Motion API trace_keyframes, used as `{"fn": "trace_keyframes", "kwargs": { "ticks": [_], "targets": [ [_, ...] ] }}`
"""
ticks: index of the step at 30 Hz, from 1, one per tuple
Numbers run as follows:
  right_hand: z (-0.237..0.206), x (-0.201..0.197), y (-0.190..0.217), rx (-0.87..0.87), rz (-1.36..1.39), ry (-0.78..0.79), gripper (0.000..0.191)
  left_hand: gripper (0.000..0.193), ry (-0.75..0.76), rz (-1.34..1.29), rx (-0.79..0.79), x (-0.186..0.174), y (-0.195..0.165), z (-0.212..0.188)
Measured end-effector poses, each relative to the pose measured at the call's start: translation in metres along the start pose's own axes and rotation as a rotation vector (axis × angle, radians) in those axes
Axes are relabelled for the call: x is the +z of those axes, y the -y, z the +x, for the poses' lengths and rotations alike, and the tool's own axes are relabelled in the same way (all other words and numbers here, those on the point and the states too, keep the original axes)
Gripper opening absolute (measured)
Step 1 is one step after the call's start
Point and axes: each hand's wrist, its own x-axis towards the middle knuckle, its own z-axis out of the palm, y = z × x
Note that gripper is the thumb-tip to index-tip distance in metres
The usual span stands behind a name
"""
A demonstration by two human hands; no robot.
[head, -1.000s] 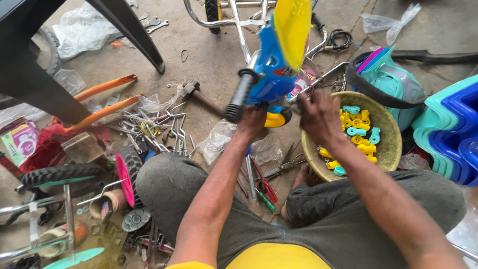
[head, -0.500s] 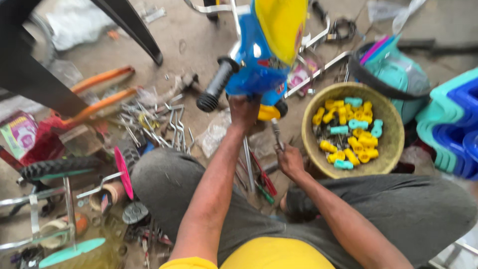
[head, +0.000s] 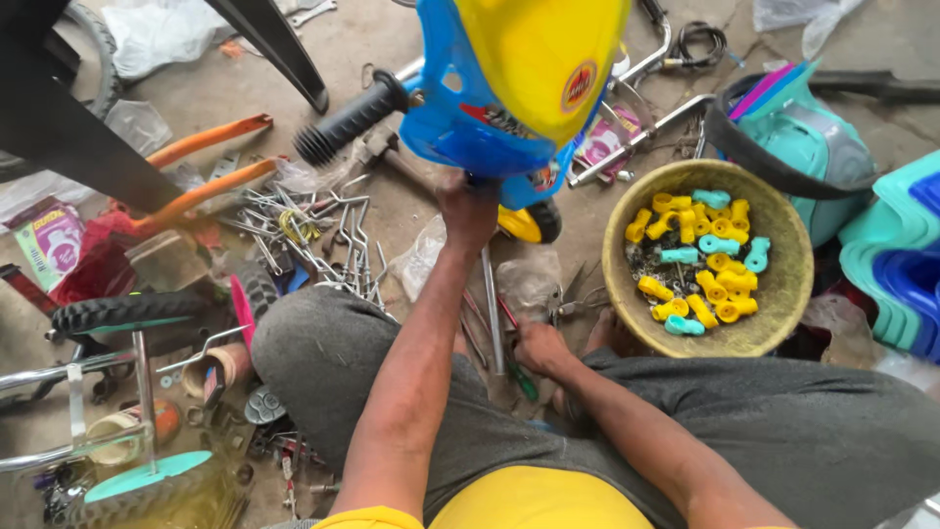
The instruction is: The person assembles a blue and yellow child's tricycle by attaching wheels and tightening bolts with pliers and a screwdriver. They then move to a red bicycle frame and attach a pedal crank arm using a wrench.
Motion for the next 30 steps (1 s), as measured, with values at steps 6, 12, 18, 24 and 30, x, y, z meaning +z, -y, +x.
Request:
{"fn": "trace_keyframes", "kwargs": {
  "ticks": [6,12,18,24,30],
  "targets": [
    [-0.019,-0.067,-0.015,-0.135,-0.051,-0.144,0.048,0.019,-0.079,-0.064,0.060,-0.005,0.000,0.010],
    [-0.117,-0.177,-0.010,0.033,0.331,-0.403,0.045,0.026,-0.070,-0.073,0.021,0.002,0.002,0.015],
    [-0.108,-0.154,0.031,-0.195,0.175,-0.781,0.047,0.014,-0.081,-0.066,-0.023,0.017,0.005,0.018],
    [-0.091,-0.147,0.034,-0.324,0.051,-0.873,0.045,0.014,-0.135,-0.091,-0.001,0.023,-0.004,0.021],
    [-0.089,-0.147,0.028,-0.317,-0.024,-0.863,0.044,0.014,-0.109,-0.103,-0.033,0.024,-0.007,0.022]
  ]
}}
